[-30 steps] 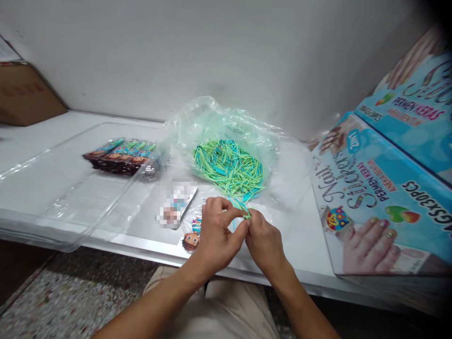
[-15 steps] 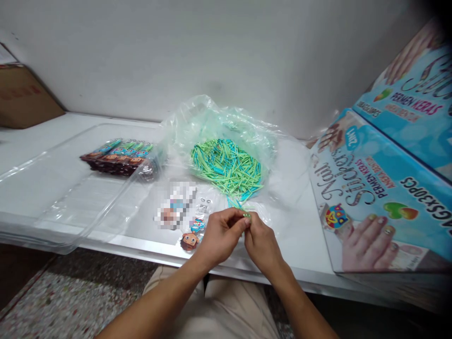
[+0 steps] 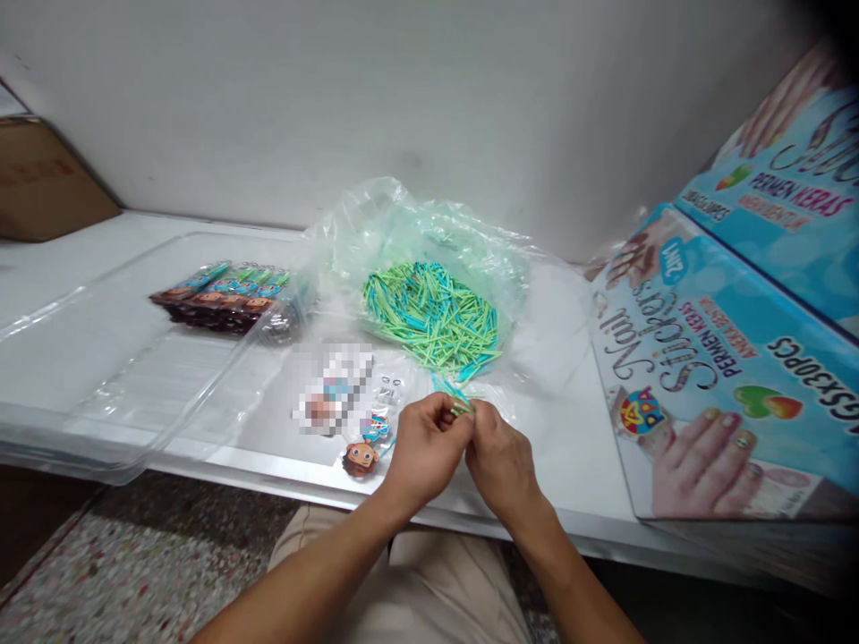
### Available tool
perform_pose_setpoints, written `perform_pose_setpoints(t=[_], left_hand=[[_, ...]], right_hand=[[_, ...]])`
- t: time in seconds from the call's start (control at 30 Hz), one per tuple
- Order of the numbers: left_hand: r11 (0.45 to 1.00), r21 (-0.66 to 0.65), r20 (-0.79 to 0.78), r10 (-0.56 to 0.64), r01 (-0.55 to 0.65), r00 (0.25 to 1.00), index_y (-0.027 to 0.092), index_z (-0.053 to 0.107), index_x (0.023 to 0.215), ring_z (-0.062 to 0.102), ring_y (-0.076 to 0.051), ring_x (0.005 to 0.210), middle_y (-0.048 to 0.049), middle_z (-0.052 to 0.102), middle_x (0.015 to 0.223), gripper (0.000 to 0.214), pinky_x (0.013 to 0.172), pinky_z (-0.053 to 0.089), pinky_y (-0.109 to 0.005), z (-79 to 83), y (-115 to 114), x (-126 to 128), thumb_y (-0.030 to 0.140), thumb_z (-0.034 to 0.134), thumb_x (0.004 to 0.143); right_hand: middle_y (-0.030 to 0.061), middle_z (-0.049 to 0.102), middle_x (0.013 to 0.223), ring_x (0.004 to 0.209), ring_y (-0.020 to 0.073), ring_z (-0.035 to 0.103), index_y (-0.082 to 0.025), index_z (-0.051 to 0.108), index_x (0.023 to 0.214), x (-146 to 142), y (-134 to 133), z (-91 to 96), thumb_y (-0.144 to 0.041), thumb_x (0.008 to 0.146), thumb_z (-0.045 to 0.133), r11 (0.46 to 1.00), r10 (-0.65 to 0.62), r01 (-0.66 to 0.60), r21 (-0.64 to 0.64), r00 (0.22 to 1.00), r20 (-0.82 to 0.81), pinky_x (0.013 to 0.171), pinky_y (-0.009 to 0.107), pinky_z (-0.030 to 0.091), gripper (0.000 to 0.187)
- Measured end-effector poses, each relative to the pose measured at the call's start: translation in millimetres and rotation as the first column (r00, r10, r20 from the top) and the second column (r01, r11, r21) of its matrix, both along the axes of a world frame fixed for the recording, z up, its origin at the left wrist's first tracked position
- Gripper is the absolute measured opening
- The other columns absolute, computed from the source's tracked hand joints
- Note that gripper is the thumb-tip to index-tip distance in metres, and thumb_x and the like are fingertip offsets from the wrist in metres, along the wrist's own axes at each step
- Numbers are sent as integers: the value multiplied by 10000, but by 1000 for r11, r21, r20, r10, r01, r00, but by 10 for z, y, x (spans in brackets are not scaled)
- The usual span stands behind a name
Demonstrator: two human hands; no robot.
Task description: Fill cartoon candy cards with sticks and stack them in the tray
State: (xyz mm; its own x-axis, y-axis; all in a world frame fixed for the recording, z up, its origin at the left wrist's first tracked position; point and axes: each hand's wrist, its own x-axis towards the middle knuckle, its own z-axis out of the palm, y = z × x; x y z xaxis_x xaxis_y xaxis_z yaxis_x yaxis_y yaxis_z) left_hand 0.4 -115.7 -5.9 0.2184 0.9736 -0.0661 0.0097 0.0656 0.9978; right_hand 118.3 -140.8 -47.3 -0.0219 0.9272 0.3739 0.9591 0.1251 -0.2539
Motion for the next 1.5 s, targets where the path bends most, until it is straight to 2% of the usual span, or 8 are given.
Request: perform_pose_setpoints(t=[0.33,0.6,0.7,0.8,0.9,1.13,1.37,1.5], left_hand=[[988,-143,61,68,-59,996,138,615,670,437,-69,405,18,586,520,157,396,311,-194,85,-61,29,283,653,714],[989,48,-58,143,-140,988,138,652,740,451,-80,456,31,543,525,164,444,336,-200,118,47,-47,299,622,756],[990,140,-219,5,26,976,127,694,937,519,-117,534,10,589,578,294,531,395,-232,46,231,-14,366,622,781],[968,221,-406,-16,115,914,139,549,1283,577,-164,659,-13,651,701,589,674,439,-289,-14,371,63,463,611,795],[968,248,-253,24,41,967,151,334,1442,599,-188,864,-74,661,973,695,808,450,-327,-31,416,161,527,475,874],[962,179,212,-243,207,946,122,445,1338,601,-196,964,-143,599,1132,550,853,494,-342,-76,322,156,424,510,883],[752,291,-370,-482,592,794,154,488,1354,502,-255,1211,-139,577,1297,594,1065,329,-450,-27,26,-225,514,233,956],[891,328,-344,-196,313,918,160,571,1258,517,-241,1192,-119,600,1264,614,1052,361,-415,-53,150,-428,563,235,939]], right_hand=[[92,663,818,687,198,631,-133,529,1024,81,52,4,-144,900,387,998,-14,10,65,998,61,555,269,379,190],[66,635,710,585,191,577,-155,552,918,422,15,20,-277,949,353,972,-214,187,-145,956,-200,534,280,343,235],[15,563,632,567,168,535,-177,549,852,551,-30,27,-445,946,371,965,-259,193,-178,804,-535,534,273,365,335],[-44,464,613,472,106,418,-184,547,917,534,-82,53,-552,898,441,971,-239,81,-227,434,-868,448,235,318,384],[-69,403,617,430,65,305,-198,514,902,360,-143,103,-558,880,487,960,-222,-135,-244,157,-962,404,206,239,362],[16,582,776,725,155,533,-194,548,879,-36,-262,265,-386,943,437,767,44,-557,-318,540,-840,681,288,450,231],[12,578,635,647,177,551,-202,592,788,-38,-292,285,-263,920,382,673,162,-624,-397,648,-744,701,313,461,255],[-29,523,566,522,148,513,-209,522,870,-54,-245,334,-374,964,331,685,71,-561,-465,687,-723,559,276,422,269]])
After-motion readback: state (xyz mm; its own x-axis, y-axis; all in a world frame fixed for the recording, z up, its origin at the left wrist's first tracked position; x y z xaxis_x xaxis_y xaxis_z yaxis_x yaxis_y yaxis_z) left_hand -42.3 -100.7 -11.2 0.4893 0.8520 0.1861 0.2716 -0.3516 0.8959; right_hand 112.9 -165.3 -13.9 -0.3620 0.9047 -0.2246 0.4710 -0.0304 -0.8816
